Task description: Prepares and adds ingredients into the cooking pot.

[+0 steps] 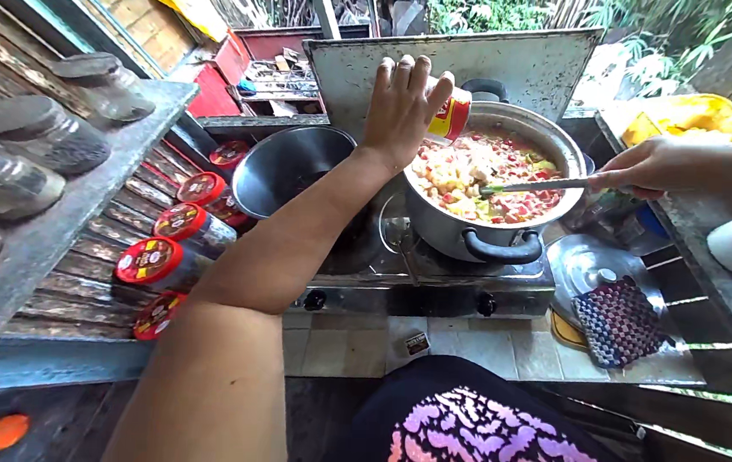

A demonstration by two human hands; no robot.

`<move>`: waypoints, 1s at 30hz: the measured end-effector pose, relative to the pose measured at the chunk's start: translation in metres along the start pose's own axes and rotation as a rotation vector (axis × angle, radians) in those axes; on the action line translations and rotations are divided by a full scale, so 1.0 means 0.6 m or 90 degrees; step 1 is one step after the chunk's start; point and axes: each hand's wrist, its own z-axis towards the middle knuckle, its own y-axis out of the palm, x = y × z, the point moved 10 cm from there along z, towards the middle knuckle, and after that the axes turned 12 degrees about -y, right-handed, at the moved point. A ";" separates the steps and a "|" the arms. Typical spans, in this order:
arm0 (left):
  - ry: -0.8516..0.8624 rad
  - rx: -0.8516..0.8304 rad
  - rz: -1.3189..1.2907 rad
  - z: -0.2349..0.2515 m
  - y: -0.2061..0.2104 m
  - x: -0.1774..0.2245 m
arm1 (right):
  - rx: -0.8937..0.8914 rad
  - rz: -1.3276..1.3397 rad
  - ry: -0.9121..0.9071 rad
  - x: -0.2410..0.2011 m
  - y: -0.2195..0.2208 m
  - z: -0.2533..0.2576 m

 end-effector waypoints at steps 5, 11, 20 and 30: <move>0.003 0.000 -0.005 0.002 -0.005 0.003 | 0.089 -0.034 -0.013 0.038 -0.033 -0.007; 0.006 0.008 -0.009 0.000 -0.009 0.005 | 0.192 -0.270 -0.009 0.005 -0.071 -0.050; 0.035 0.016 -0.006 -0.002 -0.014 0.024 | 0.433 -0.473 -0.159 -0.054 -0.081 -0.061; 0.081 0.036 0.003 0.000 -0.020 0.054 | 0.319 -0.521 -0.277 -0.117 -0.016 -0.003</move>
